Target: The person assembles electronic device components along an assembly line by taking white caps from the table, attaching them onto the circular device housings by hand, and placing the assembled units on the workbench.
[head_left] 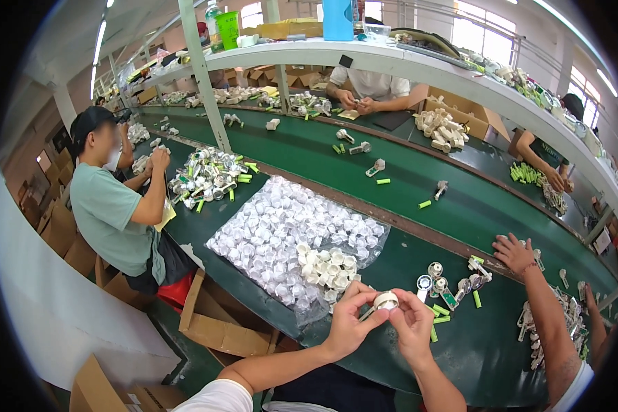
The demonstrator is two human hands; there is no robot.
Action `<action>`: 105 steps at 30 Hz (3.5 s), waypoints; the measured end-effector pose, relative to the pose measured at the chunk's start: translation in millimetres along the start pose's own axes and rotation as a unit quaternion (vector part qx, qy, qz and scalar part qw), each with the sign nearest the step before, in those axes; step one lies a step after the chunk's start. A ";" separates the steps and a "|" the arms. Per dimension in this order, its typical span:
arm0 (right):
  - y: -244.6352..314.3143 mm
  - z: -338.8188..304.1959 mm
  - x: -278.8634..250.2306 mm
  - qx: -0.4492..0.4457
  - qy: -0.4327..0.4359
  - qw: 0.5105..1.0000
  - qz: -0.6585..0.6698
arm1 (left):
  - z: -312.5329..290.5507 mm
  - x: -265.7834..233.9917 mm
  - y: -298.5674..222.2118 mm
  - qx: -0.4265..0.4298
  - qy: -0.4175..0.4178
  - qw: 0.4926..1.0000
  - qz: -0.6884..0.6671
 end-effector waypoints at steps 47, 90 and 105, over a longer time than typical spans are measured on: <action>49.5 0.3 -52.3 -0.159 -0.165 0.955 -0.190 | 83.9 50.3 13.6 -0.162 0.171 0.942 -0.240; -21.9 80.9 -41.8 -0.112 0.069 0.915 -0.382 | -45.9 -18.2 -10.8 0.231 0.084 0.939 0.241; -75.1 62.3 -21.9 -0.077 0.157 0.811 -0.558 | -46.0 -11.1 0.4 0.105 0.127 0.951 0.263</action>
Point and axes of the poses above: each hand's wrist, its own z-axis towards the middle knuckle, its own x-axis out of the palm, y = z × x, the point moved 4 cm from there along z, towards the middle knuckle, and after that the axes turned 4 degrees about -y, right-handed, at the moved point
